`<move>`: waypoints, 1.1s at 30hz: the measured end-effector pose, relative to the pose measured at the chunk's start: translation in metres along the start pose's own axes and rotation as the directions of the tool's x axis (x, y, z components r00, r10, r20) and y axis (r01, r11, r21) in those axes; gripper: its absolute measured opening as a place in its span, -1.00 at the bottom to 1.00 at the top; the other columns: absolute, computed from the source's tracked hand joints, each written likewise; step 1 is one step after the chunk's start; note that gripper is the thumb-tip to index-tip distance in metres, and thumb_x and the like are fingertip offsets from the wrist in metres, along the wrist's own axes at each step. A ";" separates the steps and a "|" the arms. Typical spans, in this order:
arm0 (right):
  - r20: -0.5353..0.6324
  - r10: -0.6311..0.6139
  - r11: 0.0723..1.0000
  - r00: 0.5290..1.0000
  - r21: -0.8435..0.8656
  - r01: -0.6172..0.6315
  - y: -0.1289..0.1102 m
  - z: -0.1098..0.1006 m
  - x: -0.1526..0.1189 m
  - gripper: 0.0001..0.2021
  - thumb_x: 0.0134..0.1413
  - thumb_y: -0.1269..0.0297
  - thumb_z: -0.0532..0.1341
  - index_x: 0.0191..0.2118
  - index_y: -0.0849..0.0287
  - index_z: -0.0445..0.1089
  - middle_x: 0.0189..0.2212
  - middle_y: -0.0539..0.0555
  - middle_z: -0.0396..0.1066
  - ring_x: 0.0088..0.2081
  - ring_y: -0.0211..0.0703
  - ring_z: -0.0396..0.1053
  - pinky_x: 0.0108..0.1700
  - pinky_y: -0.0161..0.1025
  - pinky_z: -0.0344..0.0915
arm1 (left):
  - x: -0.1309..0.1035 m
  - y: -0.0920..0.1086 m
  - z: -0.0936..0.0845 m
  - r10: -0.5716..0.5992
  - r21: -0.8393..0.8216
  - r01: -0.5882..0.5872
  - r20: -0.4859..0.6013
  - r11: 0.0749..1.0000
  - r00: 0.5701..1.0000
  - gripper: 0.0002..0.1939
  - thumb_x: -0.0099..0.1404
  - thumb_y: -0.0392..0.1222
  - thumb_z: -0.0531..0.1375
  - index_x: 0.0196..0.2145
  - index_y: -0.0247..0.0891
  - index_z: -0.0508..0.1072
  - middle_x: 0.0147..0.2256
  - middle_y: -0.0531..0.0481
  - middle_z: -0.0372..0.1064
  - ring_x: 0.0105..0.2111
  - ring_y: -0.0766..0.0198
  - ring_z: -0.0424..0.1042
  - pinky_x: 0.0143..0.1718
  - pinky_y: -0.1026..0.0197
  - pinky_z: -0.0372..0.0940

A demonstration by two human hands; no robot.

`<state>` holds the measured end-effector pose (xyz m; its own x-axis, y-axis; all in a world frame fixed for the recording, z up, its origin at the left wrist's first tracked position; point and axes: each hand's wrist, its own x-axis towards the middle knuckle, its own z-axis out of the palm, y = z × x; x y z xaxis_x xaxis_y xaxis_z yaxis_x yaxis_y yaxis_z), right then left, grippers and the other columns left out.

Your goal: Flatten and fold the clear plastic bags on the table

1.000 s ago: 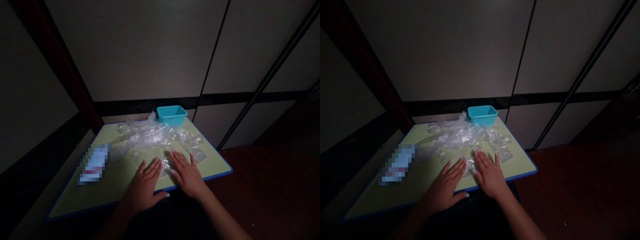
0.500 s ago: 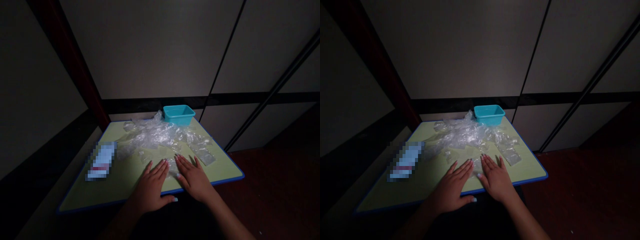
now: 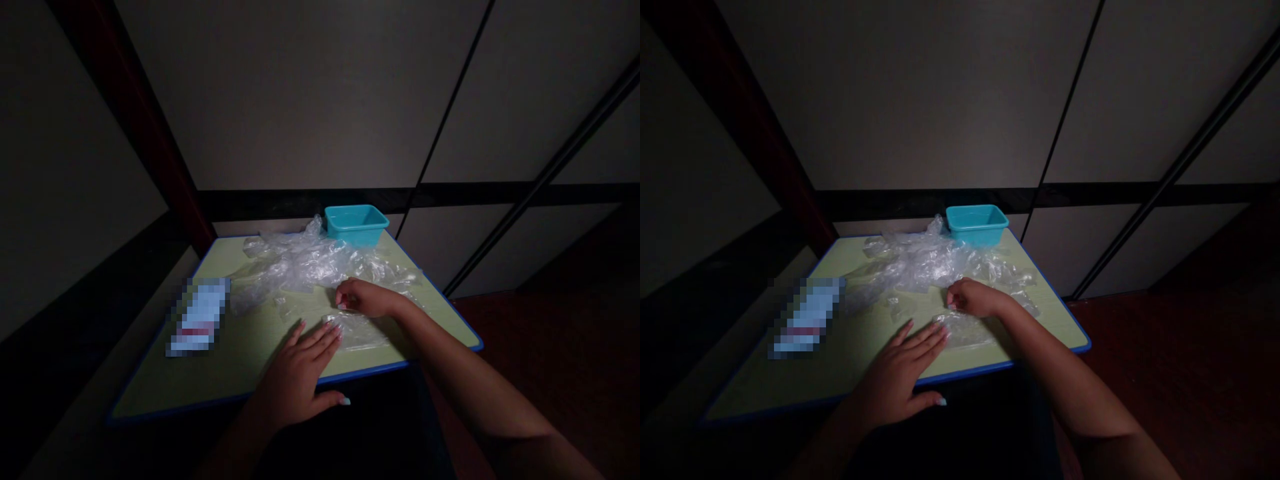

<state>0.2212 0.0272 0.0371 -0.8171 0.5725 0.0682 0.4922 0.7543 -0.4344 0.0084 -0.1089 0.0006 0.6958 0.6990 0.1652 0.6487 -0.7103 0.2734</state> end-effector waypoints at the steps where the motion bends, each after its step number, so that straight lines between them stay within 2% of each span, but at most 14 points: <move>1: 0.016 -0.009 1.000 1.000 0.005 0.009 0.001 0.002 0.002 -0.86 0.01 0.56 0.20 -0.34 0.24 0.47 -0.40 0.03 0.47 -0.33 -0.25 0.36 -0.21 -0.34 0.24 | 0.000 0.000 0.000 0.001 -0.007 -0.001 0.007 1.000 1.000 -0.15 0.24 0.29 0.09 0.34 -0.12 -0.08 0.29 -0.14 0.00 0.30 -0.01 -0.03 0.29 -0.20 -0.33; 10: 0.086 -0.037 0.999 0.996 0.002 0.037 0.010 0.008 0.011 -0.95 -0.03 0.50 0.27 -0.43 0.26 0.47 -0.49 0.03 0.42 -0.39 -0.24 0.29 -0.23 -0.30 0.22 | 0.001 0.000 0.001 0.013 0.011 -0.013 0.021 1.000 1.000 -0.15 0.26 0.26 0.08 0.34 -0.17 -0.11 0.31 -0.11 -0.04 0.31 0.01 -0.09 0.30 -0.19 -0.40; 14: 0.118 -0.054 0.999 0.992 0.003 0.054 0.009 0.007 0.010 -0.89 0.06 0.50 0.21 -0.43 0.27 0.47 -0.48 0.03 0.43 -0.39 -0.25 0.29 -0.23 -0.31 0.23 | 0.001 0.000 0.002 0.011 0.015 -0.011 0.022 1.000 1.000 -0.14 0.27 0.28 0.07 0.35 -0.17 -0.13 0.31 -0.12 -0.05 0.31 0.01 -0.08 0.30 -0.18 -0.43; 18: 0.138 -0.052 0.998 0.989 -0.010 0.054 0.008 0.008 0.008 -0.77 0.18 0.39 0.14 -0.45 0.29 0.47 -0.50 0.06 0.42 -0.41 -0.25 0.28 -0.26 -0.31 0.23 | 0.001 0.000 0.003 0.009 0.028 -0.009 0.024 1.000 1.000 -0.14 0.26 0.29 0.07 0.34 -0.18 -0.10 0.31 -0.11 -0.06 0.32 0.02 -0.10 0.30 -0.16 -0.44; 23: 0.166 -0.025 0.998 0.986 -0.052 0.034 0.009 0.011 0.009 -0.89 0.06 0.36 0.27 -0.42 0.29 0.49 -0.49 0.05 0.43 -0.39 -0.24 0.31 -0.25 -0.32 0.22 | 0.001 0.001 0.002 0.007 0.058 -0.009 0.032 0.998 0.999 -0.15 0.26 0.27 0.08 0.33 -0.23 -0.08 0.32 -0.13 -0.08 0.32 0.04 -0.10 0.31 -0.14 -0.38; 27: 0.165 0.015 0.995 0.986 -0.104 0.003 0.005 0.011 0.009 -0.94 0.03 0.41 0.28 -0.41 0.26 0.50 -0.45 0.07 0.46 -0.32 -0.19 0.35 -0.18 -0.28 0.21 | 0.001 0.002 0.002 0.001 0.068 -0.004 0.045 0.998 0.999 -0.16 0.27 0.28 0.05 0.33 -0.25 -0.05 0.33 -0.15 -0.15 0.33 0.05 -0.15 0.31 -0.11 -0.39; 33: 0.148 0.074 0.984 0.986 -0.173 -0.048 -0.007 0.008 0.007 -0.97 -0.03 0.39 0.31 -0.45 0.19 0.49 -0.42 0.07 0.47 -0.22 -0.09 0.35 -0.13 -0.24 0.18 | 0.002 0.002 0.000 -0.021 0.056 0.018 0.060 0.998 0.998 -0.15 0.25 0.31 0.05 0.33 -0.21 -0.05 0.33 -0.14 -0.13 0.33 0.05 -0.15 0.31 -0.11 -0.34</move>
<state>0.2093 0.0234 0.0340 -0.8137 0.5730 -0.0977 0.5754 0.7703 -0.2748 0.0112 -0.1090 0.0014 0.6990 0.7078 0.1022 0.6774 -0.7011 0.2229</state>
